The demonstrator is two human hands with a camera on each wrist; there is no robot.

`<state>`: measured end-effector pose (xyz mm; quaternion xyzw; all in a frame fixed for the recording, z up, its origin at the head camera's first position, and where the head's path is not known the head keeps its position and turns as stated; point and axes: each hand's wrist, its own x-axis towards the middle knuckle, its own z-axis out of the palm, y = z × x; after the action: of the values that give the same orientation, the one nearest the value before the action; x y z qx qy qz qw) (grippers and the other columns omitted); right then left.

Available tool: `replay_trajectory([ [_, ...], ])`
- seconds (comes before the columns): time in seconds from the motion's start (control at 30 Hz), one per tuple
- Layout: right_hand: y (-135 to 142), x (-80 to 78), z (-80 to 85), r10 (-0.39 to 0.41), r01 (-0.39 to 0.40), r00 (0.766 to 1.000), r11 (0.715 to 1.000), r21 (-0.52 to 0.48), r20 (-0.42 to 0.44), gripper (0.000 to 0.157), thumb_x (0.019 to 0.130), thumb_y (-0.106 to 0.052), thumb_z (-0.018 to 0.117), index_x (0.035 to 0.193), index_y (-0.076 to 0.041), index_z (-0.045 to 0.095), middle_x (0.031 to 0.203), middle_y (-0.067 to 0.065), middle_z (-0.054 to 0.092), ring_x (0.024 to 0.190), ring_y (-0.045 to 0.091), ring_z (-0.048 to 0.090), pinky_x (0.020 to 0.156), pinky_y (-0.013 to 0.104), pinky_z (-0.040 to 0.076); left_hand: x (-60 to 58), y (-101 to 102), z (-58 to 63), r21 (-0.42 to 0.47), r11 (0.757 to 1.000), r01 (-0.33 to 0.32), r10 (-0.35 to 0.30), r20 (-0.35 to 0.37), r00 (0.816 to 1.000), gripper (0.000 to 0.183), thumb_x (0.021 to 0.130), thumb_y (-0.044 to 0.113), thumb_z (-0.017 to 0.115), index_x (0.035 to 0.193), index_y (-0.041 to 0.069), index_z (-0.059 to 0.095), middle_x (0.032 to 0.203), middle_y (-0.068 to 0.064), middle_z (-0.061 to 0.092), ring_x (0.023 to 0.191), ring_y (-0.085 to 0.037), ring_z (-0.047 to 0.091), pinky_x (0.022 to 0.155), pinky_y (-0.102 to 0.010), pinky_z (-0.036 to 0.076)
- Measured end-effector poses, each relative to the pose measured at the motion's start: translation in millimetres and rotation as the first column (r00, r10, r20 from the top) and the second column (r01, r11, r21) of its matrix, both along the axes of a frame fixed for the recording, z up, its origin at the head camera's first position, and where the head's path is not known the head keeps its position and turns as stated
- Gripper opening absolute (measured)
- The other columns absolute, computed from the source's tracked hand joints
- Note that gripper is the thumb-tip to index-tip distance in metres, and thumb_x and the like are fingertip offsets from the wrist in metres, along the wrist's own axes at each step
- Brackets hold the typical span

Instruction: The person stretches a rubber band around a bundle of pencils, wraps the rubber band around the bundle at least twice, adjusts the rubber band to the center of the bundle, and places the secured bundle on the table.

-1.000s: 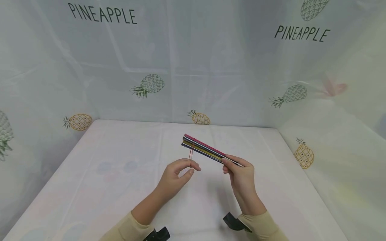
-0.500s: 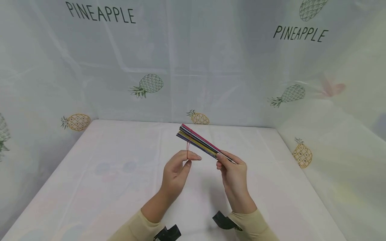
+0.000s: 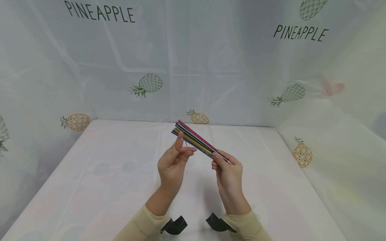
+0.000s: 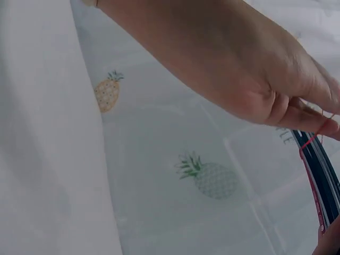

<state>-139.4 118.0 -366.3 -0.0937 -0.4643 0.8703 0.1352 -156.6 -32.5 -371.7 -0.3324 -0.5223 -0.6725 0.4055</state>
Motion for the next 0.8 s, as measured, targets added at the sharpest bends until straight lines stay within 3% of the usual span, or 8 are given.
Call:
replay_trajectory([
  [0.07,-4,0.9,-0.8,-0.009,0.009,1.0,1.0,-0.007,-0.011,0.01,0.083,0.009,0.071,0.092,0.003,0.073,0.102,0.023,0.058,0.052,0.011,0.056,0.054,0.017,0.051,1.9,5,0.0,0.086,0.996,0.039,-0.045,0.075,0.996,0.05,0.09,0.005,0.065,0.137,-0.004,0.05,0.123,-0.014,0.064,0.089,-0.017,0.07,0.083,-0.032,0.055],
  [0.13,-8,1.8,-2.1,-0.013,0.012,1.0,1.0,-0.015,-0.029,0.012,0.083,0.009,0.071,0.094,0.004,0.073,0.103,0.023,0.057,0.052,0.011,0.056,0.055,0.017,0.051,4.2,9,1.4,0.205,0.974,0.093,-0.126,0.151,0.981,0.05,0.094,0.004,0.061,0.142,0.003,0.047,0.118,-0.01,0.065,0.091,-0.017,0.07,0.087,-0.033,0.053],
  [0.23,-14,2.3,-5.2,-0.024,0.022,0.998,0.999,-0.036,-0.059,0.013,0.084,0.012,0.069,0.094,0.005,0.073,0.103,0.024,0.057,0.052,0.011,0.056,0.054,0.018,0.051,8.3,16,5.1,0.377,0.917,0.133,-0.229,0.223,0.948,0.051,0.096,0.0,0.058,0.145,0.01,0.047,0.133,-0.01,0.059,0.089,-0.017,0.07,0.088,-0.033,0.052],
  [0.3,-17,2.9,-6.9,-0.034,0.029,0.996,0.998,-0.059,-0.081,0.014,0.083,0.014,0.068,0.093,0.005,0.074,0.101,0.023,0.056,0.051,0.012,0.056,0.054,0.018,0.051,11.5,19,8.5,0.472,0.87,0.141,-0.289,0.257,0.922,0.051,0.096,0.0,0.058,0.145,0.014,0.047,0.147,-0.008,0.045,0.088,-0.017,0.07,0.09,-0.033,0.051],
  [0.37,-19,3.6,-8.4,-0.044,0.036,0.994,0.996,-0.077,-0.104,0.016,0.083,0.015,0.067,0.093,0.005,0.074,0.099,0.022,0.056,0.051,0.012,0.057,0.053,0.019,0.051,14.6,22,11.4,0.522,0.842,0.132,-0.321,0.288,0.902,0.054,0.096,0.001,0.06,0.146,0.015,0.046,0.157,-0.006,0.031,0.091,-0.017,0.069,0.09,-0.031,0.05],
  [0.43,-21,4.4,-9.2,-0.049,0.038,0.991,0.995,-0.092,-0.124,0.017,0.083,0.016,0.067,0.093,0.005,0.074,0.098,0.021,0.057,0.051,0.012,0.057,0.053,0.019,0.052,17.0,23,14.2,0.559,0.819,0.133,-0.352,0.306,0.884,0.056,0.096,0.002,0.059,0.148,0.015,0.042,0.158,-0.004,0.028,0.095,-0.019,0.068,0.092,-0.03,0.048],
  [0.63,-19,3.8,-13.0,-0.043,0.029,0.983,0.996,-0.083,-0.176,0.018,0.081,0.016,0.069,0.093,0.004,0.075,0.097,0.017,0.059,0.053,0.012,0.058,0.054,0.018,0.052,18.4,24,18.6,0.576,0.804,0.148,-0.4,0.34,0.851,0.06,0.1,-0.001,0.051,0.154,0.013,0.029,0.16,0.001,0.022,0.102,-0.023,0.066,0.098,-0.029,0.046],
  [0.8,-10,0.5,-18.0,-0.015,0.0,0.961,0.999,-0.054,-0.278,0.018,0.08,0.018,0.068,0.091,0.005,0.075,0.096,0.015,0.065,0.054,0.013,0.059,0.054,0.019,0.051,18.3,22,20.9,0.588,0.796,0.143,-0.425,0.374,0.824,0.06,0.099,0.004,0.055,0.153,0.012,0.03,0.159,0.002,0.025,0.103,-0.026,0.066,0.097,-0.029,0.046],
])
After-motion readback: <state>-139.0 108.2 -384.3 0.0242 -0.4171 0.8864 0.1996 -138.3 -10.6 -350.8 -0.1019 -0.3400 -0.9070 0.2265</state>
